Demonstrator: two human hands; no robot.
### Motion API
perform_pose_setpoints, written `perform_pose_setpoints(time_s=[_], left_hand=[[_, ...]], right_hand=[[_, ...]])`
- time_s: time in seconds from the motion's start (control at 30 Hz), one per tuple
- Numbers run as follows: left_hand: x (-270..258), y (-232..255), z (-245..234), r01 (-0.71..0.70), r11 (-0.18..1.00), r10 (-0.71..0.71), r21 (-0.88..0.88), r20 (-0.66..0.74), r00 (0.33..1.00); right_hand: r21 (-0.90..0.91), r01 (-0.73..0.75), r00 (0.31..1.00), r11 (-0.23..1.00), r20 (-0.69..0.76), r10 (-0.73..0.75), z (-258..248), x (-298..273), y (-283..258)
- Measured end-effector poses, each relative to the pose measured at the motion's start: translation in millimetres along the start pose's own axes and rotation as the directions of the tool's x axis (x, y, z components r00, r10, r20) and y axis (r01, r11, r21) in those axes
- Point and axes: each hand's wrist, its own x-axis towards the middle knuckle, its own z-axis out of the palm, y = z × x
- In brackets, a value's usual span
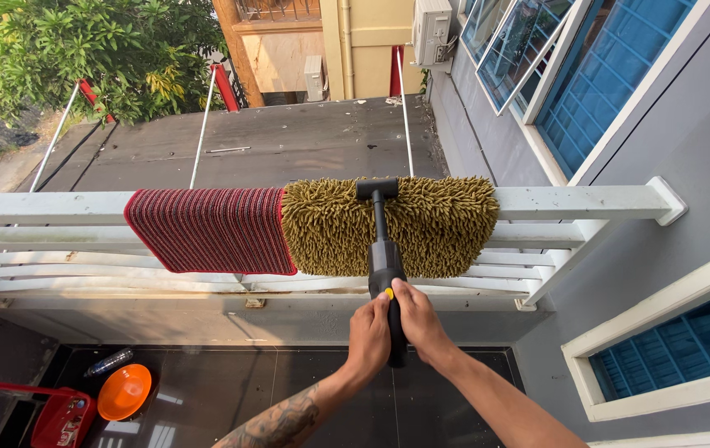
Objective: The person uses a handheld vacuum cleaner to clean a shaggy mat and a red towel hanging on a white balcony railing. The person moves the vacuum nozzle back and forth along the length of the mat and towel.
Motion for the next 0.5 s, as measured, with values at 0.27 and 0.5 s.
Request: perform_pose_setpoints(time_s=[0.27,0.5], left_hand=[[0,-8,-2,0.029,1.0,-0.029,0.0,0.015,0.999],[-36,-20,-10,0.03,0.996,-0.027,-0.087,0.031,0.999]], right_hand=[[-0.035,-0.028,0.999,0.999,0.029,0.029,1,-3,-4],[-0.136,-0.029,0.998,0.99,0.046,0.036,4,-38,4]])
